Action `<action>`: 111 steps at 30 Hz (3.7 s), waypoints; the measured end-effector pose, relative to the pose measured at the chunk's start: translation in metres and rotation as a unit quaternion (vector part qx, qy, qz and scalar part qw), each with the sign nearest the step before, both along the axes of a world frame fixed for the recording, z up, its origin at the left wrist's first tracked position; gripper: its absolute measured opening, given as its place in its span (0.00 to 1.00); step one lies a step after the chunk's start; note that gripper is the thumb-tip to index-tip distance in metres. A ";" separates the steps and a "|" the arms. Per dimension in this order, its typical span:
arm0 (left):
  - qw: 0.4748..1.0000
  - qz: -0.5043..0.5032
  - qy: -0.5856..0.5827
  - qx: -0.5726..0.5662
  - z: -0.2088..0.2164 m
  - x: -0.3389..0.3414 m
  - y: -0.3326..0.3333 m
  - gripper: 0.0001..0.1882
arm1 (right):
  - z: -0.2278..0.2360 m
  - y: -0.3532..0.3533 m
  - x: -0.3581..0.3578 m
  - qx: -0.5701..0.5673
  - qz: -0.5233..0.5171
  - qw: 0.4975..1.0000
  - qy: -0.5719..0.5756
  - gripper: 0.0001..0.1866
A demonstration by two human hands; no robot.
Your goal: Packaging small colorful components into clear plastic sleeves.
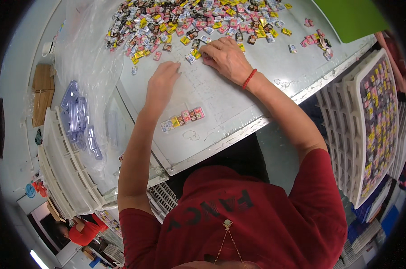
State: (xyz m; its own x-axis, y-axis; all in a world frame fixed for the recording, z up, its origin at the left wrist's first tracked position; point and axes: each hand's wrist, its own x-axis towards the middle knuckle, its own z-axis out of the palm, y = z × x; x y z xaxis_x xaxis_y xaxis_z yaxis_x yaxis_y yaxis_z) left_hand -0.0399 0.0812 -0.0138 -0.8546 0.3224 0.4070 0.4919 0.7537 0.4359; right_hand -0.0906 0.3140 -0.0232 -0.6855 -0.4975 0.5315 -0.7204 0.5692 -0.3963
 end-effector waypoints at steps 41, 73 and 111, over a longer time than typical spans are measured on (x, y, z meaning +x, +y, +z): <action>0.994 0.060 -0.032 0.082 0.005 0.108 -0.025 0.11 | 0.033 -0.053 0.077 0.127 0.208 0.970 -0.021 0.14; 0.993 0.033 0.117 -0.001 -0.003 0.111 -0.023 0.13 | 0.021 -0.049 0.104 0.111 0.158 0.980 0.048 0.16; 0.982 0.103 -0.036 0.152 0.004 0.114 -0.019 0.07 | 0.012 -0.044 0.104 -0.074 0.098 0.980 -0.160 0.13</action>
State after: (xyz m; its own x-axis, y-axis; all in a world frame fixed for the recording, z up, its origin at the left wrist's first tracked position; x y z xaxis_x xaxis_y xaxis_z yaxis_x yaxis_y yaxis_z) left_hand 0.0739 0.0617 -0.0095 -0.9194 0.0114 0.3932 0.3012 0.6634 0.6850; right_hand 0.0136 0.2703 -0.0109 -0.7278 -0.5700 0.3814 -0.6358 0.3523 -0.6867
